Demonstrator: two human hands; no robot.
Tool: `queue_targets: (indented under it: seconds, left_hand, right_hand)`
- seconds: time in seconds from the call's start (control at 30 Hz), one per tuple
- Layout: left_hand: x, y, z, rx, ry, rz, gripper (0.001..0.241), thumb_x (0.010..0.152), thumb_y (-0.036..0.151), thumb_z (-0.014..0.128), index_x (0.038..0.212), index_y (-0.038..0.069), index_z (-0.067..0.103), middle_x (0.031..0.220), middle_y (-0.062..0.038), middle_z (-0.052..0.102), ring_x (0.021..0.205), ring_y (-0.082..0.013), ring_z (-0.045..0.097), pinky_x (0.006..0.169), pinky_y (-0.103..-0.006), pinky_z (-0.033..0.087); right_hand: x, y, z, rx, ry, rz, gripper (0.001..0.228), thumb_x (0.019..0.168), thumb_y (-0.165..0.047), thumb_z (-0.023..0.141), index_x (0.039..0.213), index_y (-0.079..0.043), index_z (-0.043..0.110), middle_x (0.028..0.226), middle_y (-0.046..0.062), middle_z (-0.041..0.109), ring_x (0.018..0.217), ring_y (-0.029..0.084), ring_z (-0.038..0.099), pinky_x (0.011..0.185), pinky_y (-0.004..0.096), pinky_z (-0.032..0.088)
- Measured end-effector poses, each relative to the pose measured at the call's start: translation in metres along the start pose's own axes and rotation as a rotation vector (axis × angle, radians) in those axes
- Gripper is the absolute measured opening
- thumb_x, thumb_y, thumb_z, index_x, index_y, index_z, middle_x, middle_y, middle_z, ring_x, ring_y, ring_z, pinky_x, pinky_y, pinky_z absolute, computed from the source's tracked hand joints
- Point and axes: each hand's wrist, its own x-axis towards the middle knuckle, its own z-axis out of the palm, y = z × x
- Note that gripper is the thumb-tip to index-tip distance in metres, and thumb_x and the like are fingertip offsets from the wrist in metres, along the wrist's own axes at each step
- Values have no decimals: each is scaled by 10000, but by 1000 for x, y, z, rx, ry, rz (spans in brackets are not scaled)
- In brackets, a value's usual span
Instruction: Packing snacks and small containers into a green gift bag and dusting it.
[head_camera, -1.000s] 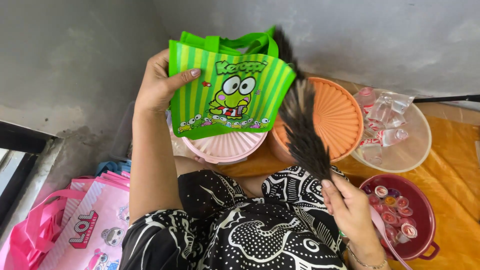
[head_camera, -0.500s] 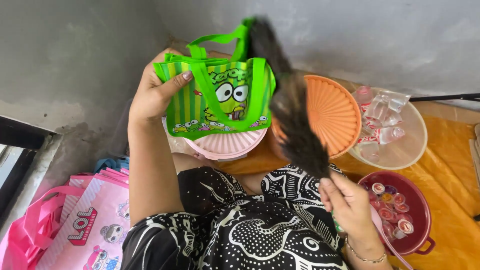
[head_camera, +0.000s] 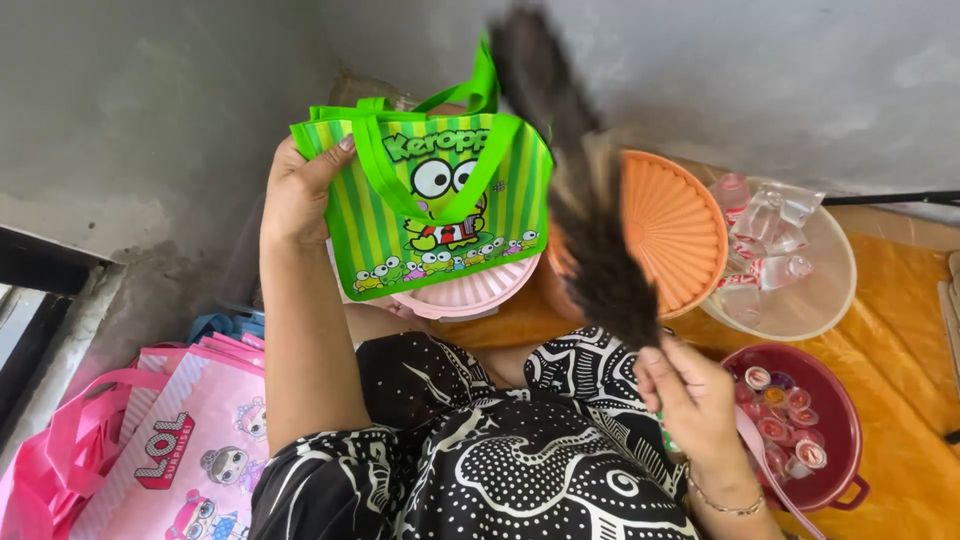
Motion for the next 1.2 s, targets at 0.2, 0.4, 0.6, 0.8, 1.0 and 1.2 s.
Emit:
queue_targets:
  seconds: [0.2, 0.4, 0.6, 0.8, 1.0, 1.2]
  left_hand:
    - [-5, -7, 0, -56, 77, -1, 147, 718, 148, 631, 837, 68, 596, 807, -50, 639, 731, -186, 632, 653, -308, 529]
    - [-6, -13, 0, -109, 131, 66, 101, 726, 89, 640, 805, 48, 592, 717, -81, 621, 657, -207, 636, 626, -304, 534]
    - [-3, -22, -10, -148, 118, 78, 153, 706, 129, 636, 832, 48, 607, 771, -55, 639, 689, -188, 630, 633, -307, 538]
    - [-9, -18, -6, -124, 123, 86, 132, 712, 122, 639, 823, 61, 600, 795, -47, 636, 723, -171, 621, 669, -297, 526]
    - [-8, -19, -9, -128, 106, 109, 145, 716, 128, 644, 835, 56, 601, 808, -61, 638, 735, -182, 626, 681, -303, 529]
    - [-11, -19, -4, -173, 98, 106, 136, 724, 116, 637, 836, 46, 606, 812, -77, 640, 732, -199, 629, 674, -312, 532]
  right_hand:
    - [4, -9, -9, -14, 252, -166, 169, 896, -39, 399, 732, -1, 418, 538, 68, 405, 415, 107, 394, 381, 181, 341]
    - [9, 18, 13, -109, 139, 102, 183, 882, -52, 419, 771, -29, 562, 458, 36, 436, 337, 106, 405, 321, 205, 359]
    - [-7, -32, 9, 109, 42, -207, 190, 839, -27, 406, 656, 11, 445, 500, 60, 422, 393, 111, 407, 357, 187, 353]
    - [13, -1, 9, -96, 221, -48, 79, 880, -44, 404, 835, -29, 468, 505, 33, 402, 397, 94, 379, 357, 191, 333]
    - [9, 23, 11, -13, 2, 195, 172, 846, -54, 448, 965, -29, 569, 508, 27, 463, 361, 88, 421, 306, 171, 367]
    - [2, -13, -5, -31, 258, -127, 212, 893, -40, 406, 689, 17, 414, 523, 77, 399, 405, 109, 378, 363, 182, 340]
